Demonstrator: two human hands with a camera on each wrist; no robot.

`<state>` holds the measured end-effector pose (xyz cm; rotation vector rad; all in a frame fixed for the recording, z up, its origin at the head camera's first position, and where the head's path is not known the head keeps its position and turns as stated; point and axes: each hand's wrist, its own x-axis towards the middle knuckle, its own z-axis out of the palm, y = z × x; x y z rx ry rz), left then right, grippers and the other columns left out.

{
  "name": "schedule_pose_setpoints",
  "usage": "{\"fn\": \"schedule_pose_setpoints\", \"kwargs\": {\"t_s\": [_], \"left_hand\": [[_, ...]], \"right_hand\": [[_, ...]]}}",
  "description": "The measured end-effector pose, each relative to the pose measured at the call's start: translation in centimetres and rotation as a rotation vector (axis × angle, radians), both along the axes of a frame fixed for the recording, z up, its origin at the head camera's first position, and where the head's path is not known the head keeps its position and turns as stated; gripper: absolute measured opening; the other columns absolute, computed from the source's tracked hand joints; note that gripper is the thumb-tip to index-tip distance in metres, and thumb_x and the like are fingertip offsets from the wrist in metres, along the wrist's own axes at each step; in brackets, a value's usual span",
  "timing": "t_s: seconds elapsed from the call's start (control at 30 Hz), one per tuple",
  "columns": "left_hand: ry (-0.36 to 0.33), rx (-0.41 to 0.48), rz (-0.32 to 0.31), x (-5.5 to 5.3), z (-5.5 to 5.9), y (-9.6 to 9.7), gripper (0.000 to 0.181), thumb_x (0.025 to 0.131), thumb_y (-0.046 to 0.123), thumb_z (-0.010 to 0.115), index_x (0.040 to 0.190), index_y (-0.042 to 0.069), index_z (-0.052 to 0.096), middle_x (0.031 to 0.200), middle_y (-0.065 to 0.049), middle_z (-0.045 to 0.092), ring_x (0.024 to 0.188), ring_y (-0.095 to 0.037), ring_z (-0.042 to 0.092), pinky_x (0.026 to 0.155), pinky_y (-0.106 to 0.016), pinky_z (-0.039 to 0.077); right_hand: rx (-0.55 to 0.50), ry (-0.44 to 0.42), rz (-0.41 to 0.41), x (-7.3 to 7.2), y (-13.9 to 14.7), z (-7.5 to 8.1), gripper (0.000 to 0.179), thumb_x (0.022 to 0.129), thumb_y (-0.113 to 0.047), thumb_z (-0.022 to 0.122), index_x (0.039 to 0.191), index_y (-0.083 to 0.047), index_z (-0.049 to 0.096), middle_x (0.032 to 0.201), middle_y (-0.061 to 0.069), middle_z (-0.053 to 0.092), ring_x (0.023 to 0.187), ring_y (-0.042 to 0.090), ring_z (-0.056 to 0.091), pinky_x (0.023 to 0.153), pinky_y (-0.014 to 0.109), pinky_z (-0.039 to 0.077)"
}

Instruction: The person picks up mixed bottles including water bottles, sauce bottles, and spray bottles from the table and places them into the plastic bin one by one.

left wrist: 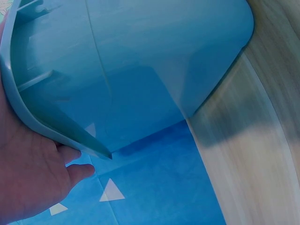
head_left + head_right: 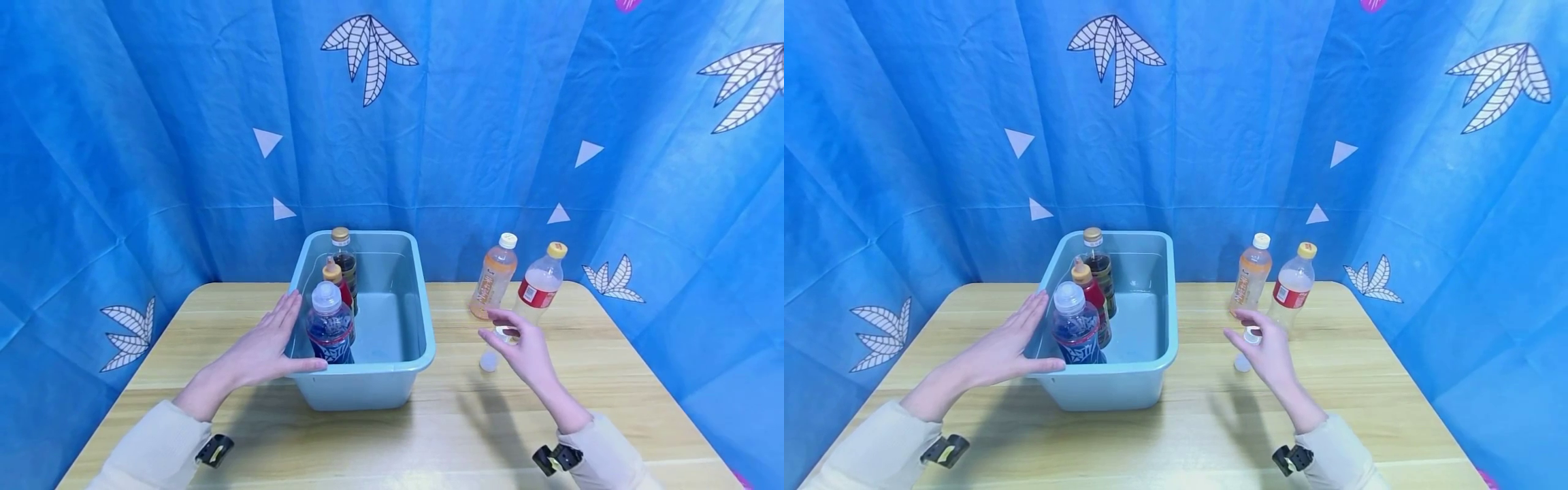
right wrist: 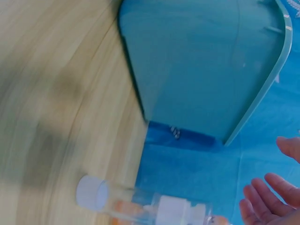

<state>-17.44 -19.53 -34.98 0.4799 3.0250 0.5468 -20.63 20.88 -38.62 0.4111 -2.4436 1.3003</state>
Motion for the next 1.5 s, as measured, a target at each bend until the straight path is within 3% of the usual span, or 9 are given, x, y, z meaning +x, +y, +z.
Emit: {"fn": "schedule_pose_setpoints", "kwargs": {"t_s": [0.2, 0.7, 1.2, 1.5], "left_hand": [[-0.005, 0.000, 0.001, 0.0, 0.0, -0.1, 0.117, 0.064, 0.075, 0.050, 0.142, 0.004, 0.001, 0.147, -0.015, -0.001, 0.133, -0.032, 0.001, 0.102, -0.054, 0.013], [-0.005, 0.002, 0.001, 0.0, 0.0, -0.1, 0.116, 0.064, 0.075, 0.051, 0.142, 0.005, 0.000, 0.147, -0.015, -0.001, 0.133, -0.032, 0.001, 0.102, -0.054, 0.012], [-0.006, 0.003, -0.001, 0.0, -0.1, -0.1, 0.116, 0.064, 0.075, 0.051, 0.142, 0.004, 0.000, 0.147, -0.014, -0.002, 0.133, -0.032, 0.000, 0.103, -0.053, 0.012], [-0.004, 0.005, 0.002, 0.0, -0.2, -0.1, 0.115, 0.066, 0.072, 0.053, 0.142, 0.005, 0.000, 0.147, -0.014, -0.002, 0.133, -0.031, 0.000, 0.103, -0.053, 0.012]], "right_hand": [[0.011, -0.010, -0.048, -0.4, 0.8, -0.5, 0.037, 0.077, -0.018, 0.070, 0.107, 0.000, 0.059, 0.105, 0.017, 0.061, 0.092, 0.032, 0.057, 0.077, 0.047, 0.047], [0.090, -0.022, -0.140, -1.5, 2.5, -1.6, 0.039, 0.075, -0.016, 0.071, 0.106, 0.004, 0.059, 0.101, 0.018, 0.061, 0.086, 0.028, 0.056, 0.075, 0.043, 0.048], [0.116, -0.102, -0.150, -2.4, 3.4, -2.5, 0.044, 0.074, -0.023, 0.073, 0.106, 0.004, 0.060, 0.098, 0.018, 0.062, 0.084, 0.027, 0.057, 0.069, 0.036, 0.050], [0.129, -0.116, -0.140, -2.8, 3.4, -3.0, 0.041, 0.072, -0.017, 0.074, 0.105, 0.005, 0.061, 0.095, 0.017, 0.062, 0.080, 0.026, 0.059, 0.067, 0.034, 0.051]]}}
